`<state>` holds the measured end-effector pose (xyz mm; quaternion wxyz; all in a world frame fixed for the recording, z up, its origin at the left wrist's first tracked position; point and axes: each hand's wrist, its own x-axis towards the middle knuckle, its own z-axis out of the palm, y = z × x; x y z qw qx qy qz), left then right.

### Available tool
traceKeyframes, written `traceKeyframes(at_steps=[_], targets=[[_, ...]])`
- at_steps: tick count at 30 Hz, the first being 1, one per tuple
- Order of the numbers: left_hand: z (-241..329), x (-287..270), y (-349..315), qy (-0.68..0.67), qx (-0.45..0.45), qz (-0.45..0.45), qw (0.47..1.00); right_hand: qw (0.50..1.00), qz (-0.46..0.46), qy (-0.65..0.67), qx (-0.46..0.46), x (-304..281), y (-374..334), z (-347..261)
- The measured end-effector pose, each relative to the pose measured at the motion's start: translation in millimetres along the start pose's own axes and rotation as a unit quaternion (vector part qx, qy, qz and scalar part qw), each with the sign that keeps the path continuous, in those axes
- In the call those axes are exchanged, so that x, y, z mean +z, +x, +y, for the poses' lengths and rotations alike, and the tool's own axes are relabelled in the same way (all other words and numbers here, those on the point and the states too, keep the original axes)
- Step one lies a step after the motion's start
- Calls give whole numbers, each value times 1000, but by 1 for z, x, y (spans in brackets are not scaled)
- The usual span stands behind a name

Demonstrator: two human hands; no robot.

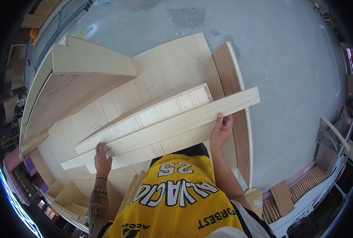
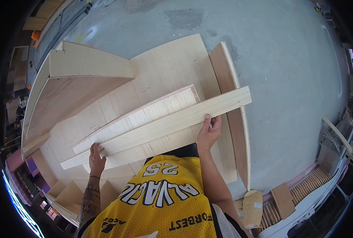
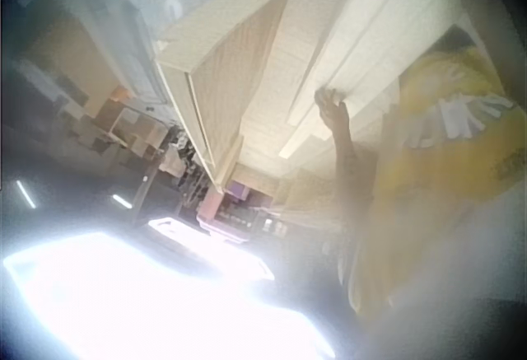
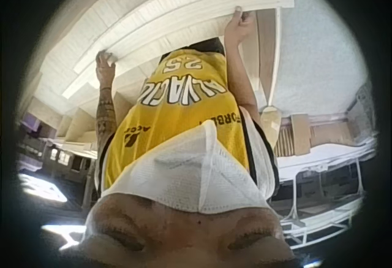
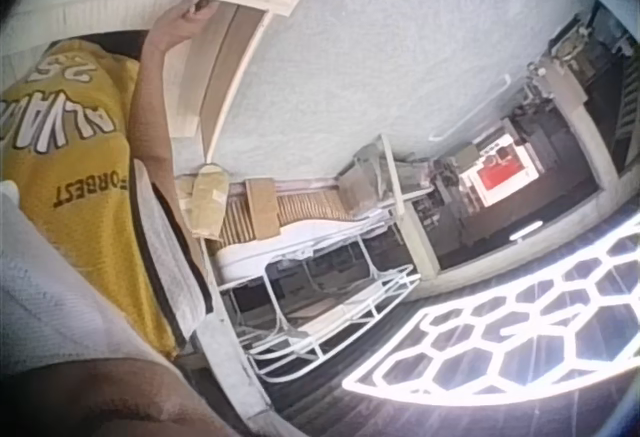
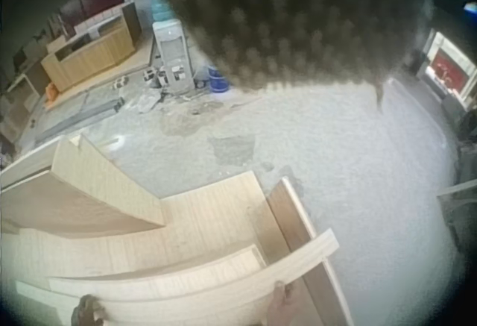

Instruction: Measuring and marking wooden boards with a tape measure and pencil for furniture construction.

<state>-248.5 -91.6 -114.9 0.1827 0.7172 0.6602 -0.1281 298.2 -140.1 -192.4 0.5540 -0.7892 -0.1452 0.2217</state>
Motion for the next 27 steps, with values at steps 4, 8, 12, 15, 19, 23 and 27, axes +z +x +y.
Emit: traceKeyframes(at_steps=[4,8,12,15,19,23,27], targets=[[6,-5,2,-10,1,1,1000,999,15,-35,-21,4,-1,1],[5,-4,11,-34,10,-7,999,999,19,15,-30,4,1,2],[8,-16,8,-39,1,2,999,999,12,23,-38,8,1,8],[0,-16,-3,-38,-19,16,999,999,-15,-13,-40,12,-1,9],[-3,-9,-5,-54,14,50,997,987,4,-136,-90,4,4,17],[8,-5,-2,-76,1,42,996,995,-4,-82,-52,-14,10,30],[11,-13,-14,-60,-10,38,997,989,16,-121,-83,-9,12,22]])
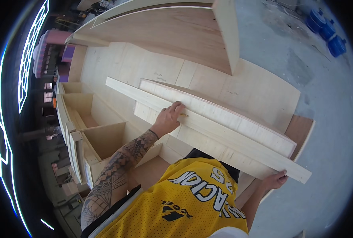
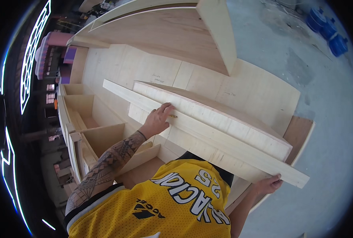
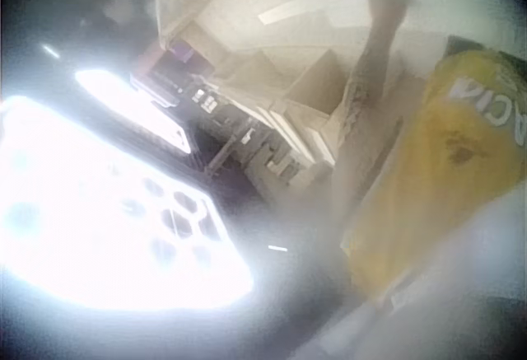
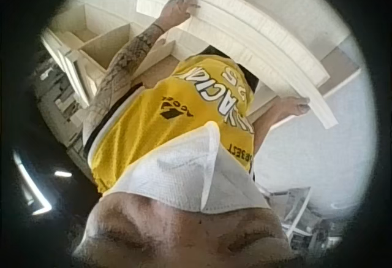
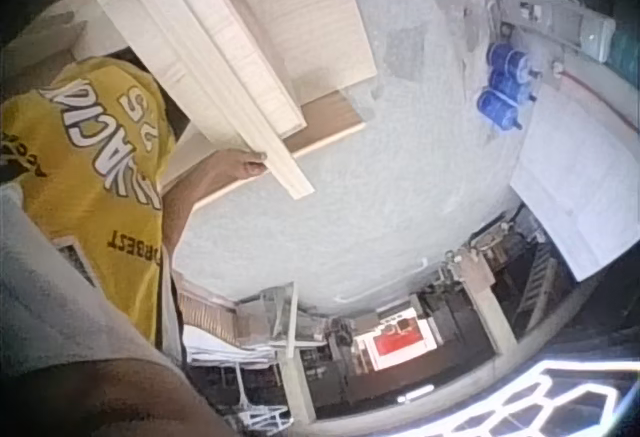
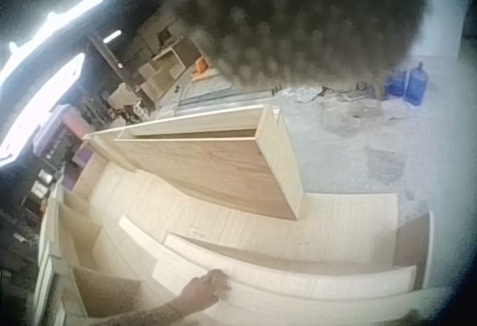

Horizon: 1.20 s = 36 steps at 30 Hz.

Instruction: Measuring and marking wooden boards with a tape measure and pencil for furniture construction.

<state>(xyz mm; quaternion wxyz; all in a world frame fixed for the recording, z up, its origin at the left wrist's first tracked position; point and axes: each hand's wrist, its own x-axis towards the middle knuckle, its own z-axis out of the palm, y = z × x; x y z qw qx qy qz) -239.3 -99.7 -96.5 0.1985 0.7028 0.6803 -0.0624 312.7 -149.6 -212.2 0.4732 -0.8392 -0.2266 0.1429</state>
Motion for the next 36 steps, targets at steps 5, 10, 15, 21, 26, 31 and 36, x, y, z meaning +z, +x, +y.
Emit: traceKeyframes(at_steps=[5,10,15,21,26,31,36], targets=[[-9,4,-6,-28,-16,-22,999,1000,-19,-1,22,-3,2,-1],[-11,1,-4,-37,15,-11,999,999,8,-34,7,-4,3,-1],[-14,3,-7,-42,15,-16,999,997,1,-71,12,-8,11,12],[-16,4,-8,-44,18,-18,999,996,8,-86,10,-8,10,9],[-16,3,-5,-42,21,-28,998,997,17,-79,8,-9,9,5],[-17,1,-4,-49,23,-24,998,996,20,-82,2,-7,6,2],[-17,1,-3,-44,22,-31,998,997,16,-75,-7,-6,6,3]])
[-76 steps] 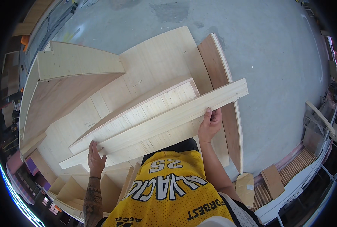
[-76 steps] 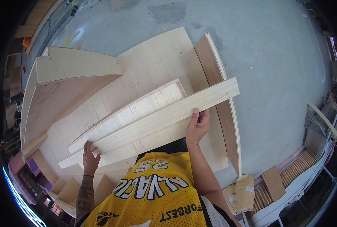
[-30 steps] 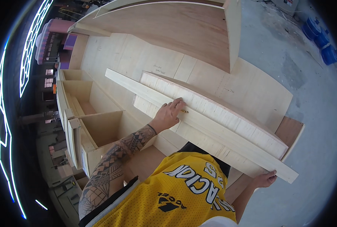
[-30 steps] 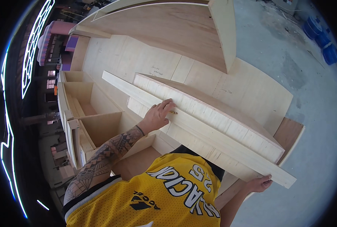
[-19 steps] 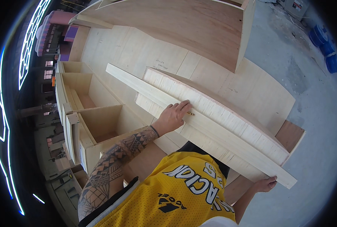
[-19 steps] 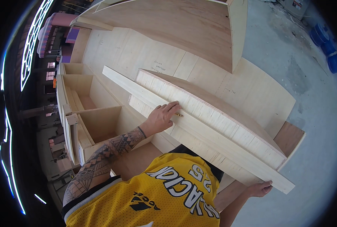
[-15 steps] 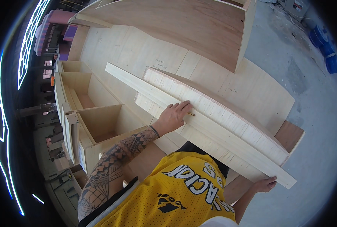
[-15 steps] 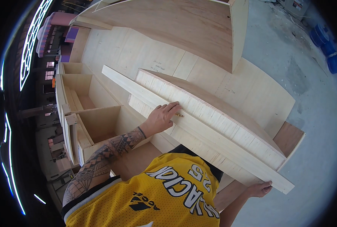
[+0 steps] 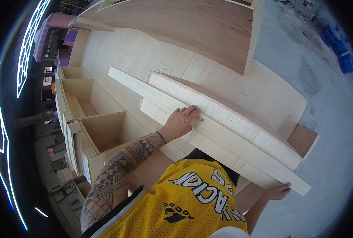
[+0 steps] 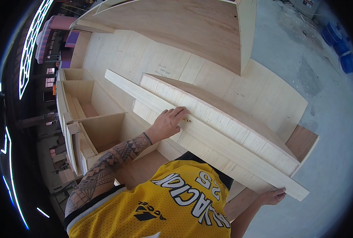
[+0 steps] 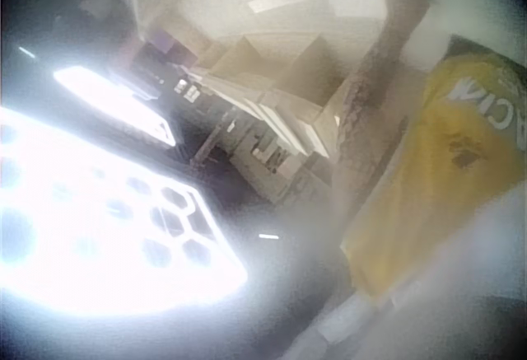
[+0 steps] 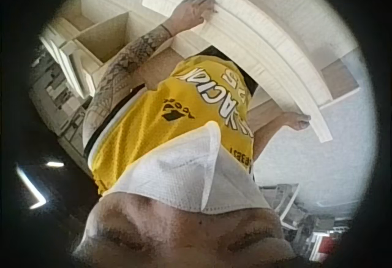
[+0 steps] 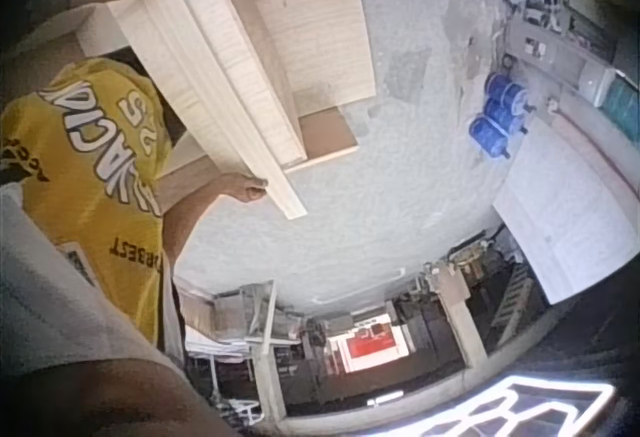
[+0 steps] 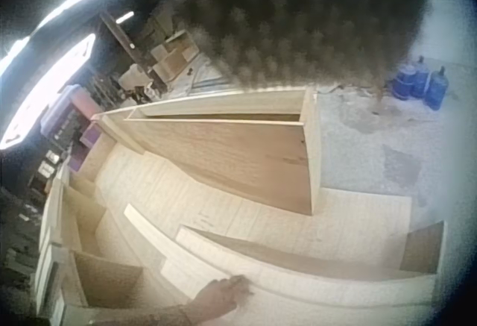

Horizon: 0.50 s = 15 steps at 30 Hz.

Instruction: Measuring and marking wooden boards with a tape measure and pencil for furniture construction.

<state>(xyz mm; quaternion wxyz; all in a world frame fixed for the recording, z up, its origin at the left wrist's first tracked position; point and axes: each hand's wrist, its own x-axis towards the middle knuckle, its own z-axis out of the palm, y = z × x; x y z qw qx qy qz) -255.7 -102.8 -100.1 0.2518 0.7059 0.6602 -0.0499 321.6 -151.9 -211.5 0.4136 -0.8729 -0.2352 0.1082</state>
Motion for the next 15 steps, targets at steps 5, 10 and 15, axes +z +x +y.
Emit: traceKeyframes(at_steps=[5,10,15], targets=[[0,0,-1,-2,4,7,1000,1000,4,28,-8,3,-3,-4],[0,0,-1,-1,5,13,1000,1000,-1,12,-9,0,-2,-1],[-1,3,-1,-5,0,12,1000,1000,7,0,-17,2,-4,-4]])
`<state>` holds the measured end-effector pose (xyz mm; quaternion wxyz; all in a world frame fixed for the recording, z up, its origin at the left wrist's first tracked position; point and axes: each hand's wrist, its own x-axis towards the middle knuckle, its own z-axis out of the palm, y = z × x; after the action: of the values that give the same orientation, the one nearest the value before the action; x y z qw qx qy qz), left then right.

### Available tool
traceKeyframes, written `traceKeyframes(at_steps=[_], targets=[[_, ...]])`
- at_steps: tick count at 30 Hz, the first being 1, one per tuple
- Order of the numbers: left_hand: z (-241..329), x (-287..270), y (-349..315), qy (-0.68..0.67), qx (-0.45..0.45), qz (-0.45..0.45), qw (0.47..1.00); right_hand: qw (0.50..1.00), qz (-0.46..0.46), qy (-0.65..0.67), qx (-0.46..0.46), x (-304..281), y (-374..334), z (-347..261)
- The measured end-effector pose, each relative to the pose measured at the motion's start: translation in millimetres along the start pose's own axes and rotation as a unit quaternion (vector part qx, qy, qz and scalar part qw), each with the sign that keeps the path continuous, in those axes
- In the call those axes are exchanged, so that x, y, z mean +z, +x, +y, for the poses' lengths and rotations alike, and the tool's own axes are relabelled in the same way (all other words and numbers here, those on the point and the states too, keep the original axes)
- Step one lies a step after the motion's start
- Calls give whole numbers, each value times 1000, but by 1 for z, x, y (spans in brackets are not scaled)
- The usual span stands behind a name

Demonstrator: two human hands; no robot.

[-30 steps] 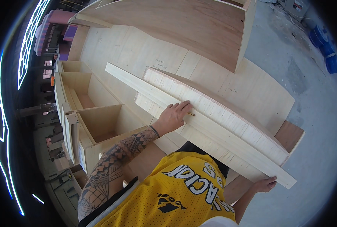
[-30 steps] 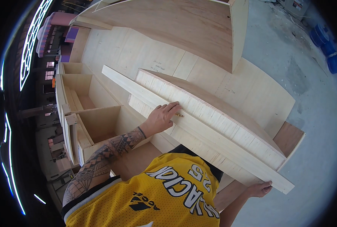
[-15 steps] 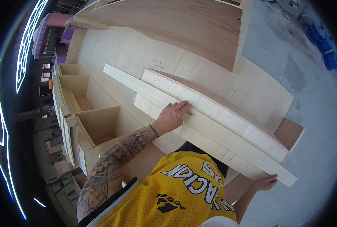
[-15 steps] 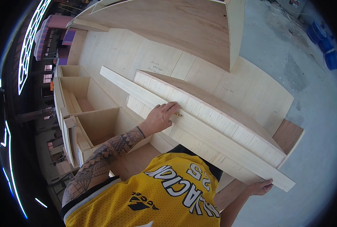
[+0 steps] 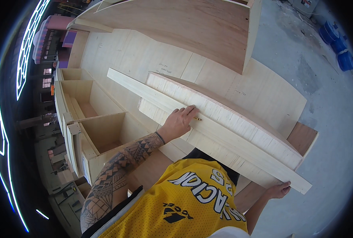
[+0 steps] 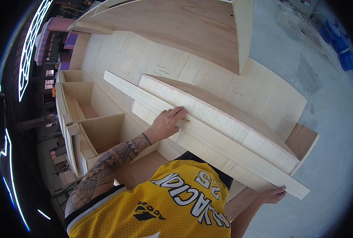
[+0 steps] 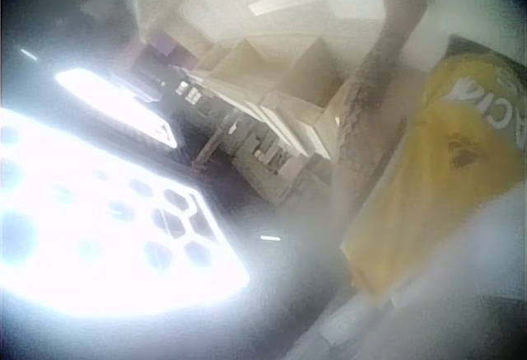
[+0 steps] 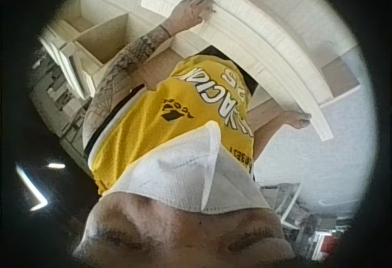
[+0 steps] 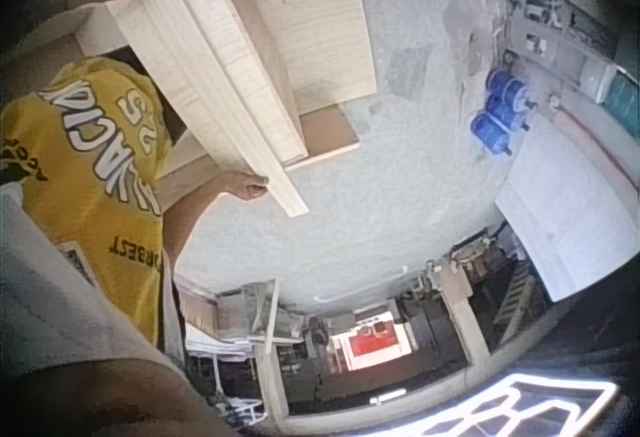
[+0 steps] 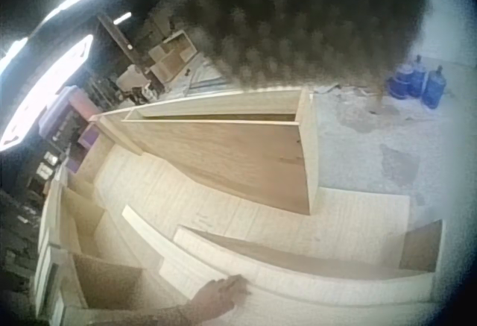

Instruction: Measuring and marking wooden boards with a tape measure and pencil for furniture construction.

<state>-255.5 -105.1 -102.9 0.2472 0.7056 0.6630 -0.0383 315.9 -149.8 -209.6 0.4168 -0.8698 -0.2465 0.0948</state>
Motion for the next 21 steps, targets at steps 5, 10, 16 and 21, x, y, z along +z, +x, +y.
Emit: traceKeyframes(at_steps=[5,10,16,21], targets=[[1,0,1,-3,6,2,1000,1000,-16,24,-1,-3,4,7],[1,0,0,2,-8,-8,1000,1000,-18,6,14,-3,6,8],[1,-1,1,2,-3,-4,1000,1000,7,24,2,2,3,10],[-1,-2,2,1,-2,-9,1000,1000,-1,11,-4,0,4,9]])
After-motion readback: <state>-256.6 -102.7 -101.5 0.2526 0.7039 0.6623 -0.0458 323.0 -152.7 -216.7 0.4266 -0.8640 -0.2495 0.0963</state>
